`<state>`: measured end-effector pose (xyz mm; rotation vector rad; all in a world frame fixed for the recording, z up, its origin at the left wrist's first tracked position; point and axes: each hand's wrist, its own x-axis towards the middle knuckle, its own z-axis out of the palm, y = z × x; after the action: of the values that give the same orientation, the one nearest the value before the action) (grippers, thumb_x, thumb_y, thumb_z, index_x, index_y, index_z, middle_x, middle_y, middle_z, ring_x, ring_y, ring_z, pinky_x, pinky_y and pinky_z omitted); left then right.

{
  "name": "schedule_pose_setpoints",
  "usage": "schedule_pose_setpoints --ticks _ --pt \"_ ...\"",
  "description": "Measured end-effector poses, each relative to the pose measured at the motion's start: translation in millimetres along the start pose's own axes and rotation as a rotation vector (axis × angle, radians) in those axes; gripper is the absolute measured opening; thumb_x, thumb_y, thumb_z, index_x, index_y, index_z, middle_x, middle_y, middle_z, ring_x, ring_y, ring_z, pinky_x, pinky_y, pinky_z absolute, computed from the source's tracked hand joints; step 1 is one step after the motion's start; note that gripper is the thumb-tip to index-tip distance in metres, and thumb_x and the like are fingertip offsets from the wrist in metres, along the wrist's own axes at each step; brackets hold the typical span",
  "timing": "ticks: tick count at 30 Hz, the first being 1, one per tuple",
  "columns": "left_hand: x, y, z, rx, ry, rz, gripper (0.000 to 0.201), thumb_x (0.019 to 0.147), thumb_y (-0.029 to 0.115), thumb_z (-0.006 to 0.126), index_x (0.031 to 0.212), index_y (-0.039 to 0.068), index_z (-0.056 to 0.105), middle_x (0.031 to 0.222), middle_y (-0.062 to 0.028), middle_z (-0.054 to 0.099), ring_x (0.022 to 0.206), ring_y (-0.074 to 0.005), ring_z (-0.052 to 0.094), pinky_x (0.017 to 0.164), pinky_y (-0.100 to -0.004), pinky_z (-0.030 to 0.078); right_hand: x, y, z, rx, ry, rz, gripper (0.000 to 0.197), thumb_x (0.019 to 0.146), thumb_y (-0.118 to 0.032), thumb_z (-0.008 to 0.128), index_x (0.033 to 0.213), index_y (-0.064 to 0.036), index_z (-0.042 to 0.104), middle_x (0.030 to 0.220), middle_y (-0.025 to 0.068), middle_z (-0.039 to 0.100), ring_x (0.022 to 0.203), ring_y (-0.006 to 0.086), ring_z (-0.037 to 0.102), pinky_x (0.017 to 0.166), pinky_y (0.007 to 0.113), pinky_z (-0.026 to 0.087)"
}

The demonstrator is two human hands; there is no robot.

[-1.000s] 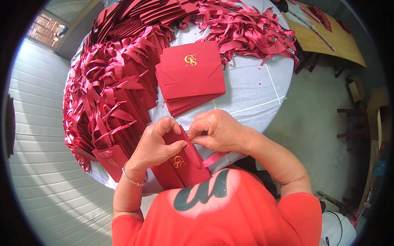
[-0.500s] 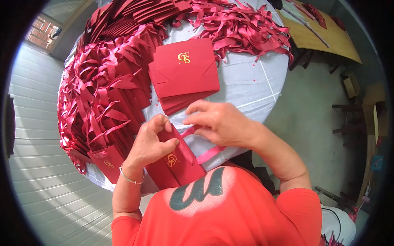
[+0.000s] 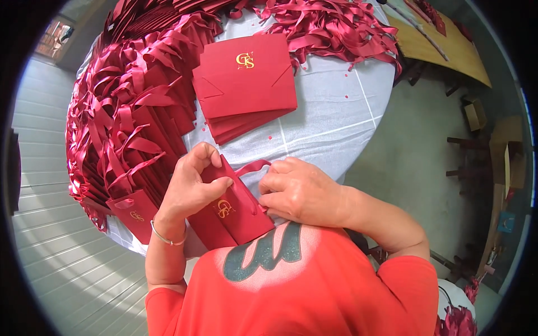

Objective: The person ties red ribbons onto small red gift bags by hand.

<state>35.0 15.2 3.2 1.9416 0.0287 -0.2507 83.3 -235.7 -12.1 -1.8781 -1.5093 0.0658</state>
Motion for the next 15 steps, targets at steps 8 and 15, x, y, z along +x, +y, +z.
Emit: schedule_pose_setpoints --ticks 8,15 --pt "0.1 3.2 1.8 0.101 -0.031 -0.034 0.034 0.074 -0.004 0.075 0.092 0.002 0.047 0.089 -0.0009 0.050 0.086 -0.0079 0.050 0.078 -0.0240 0.047 5.2 1.4 -11.4 -0.182 -0.147 -0.161 0.011 0.075 -0.018 0.061 0.082 -0.0095 0.064 0.082 0.0022 0.057 0.082 0.0199 0.055 0.074 0.033 0.045" --pt "0.8 13.9 5.8 0.260 -0.027 -0.029 0.035 0.072 -0.001 0.077 0.090 0.000 0.046 0.087 -0.0030 0.051 0.082 -0.0096 0.049 0.077 -0.0252 0.047 16.0 -1.0 -18.2 -0.211 -0.252 -0.270 0.009 0.074 -0.019 0.063 0.076 -0.0098 0.062 0.081 0.0028 0.055 0.085 0.0199 0.054 0.077 0.033 0.045"
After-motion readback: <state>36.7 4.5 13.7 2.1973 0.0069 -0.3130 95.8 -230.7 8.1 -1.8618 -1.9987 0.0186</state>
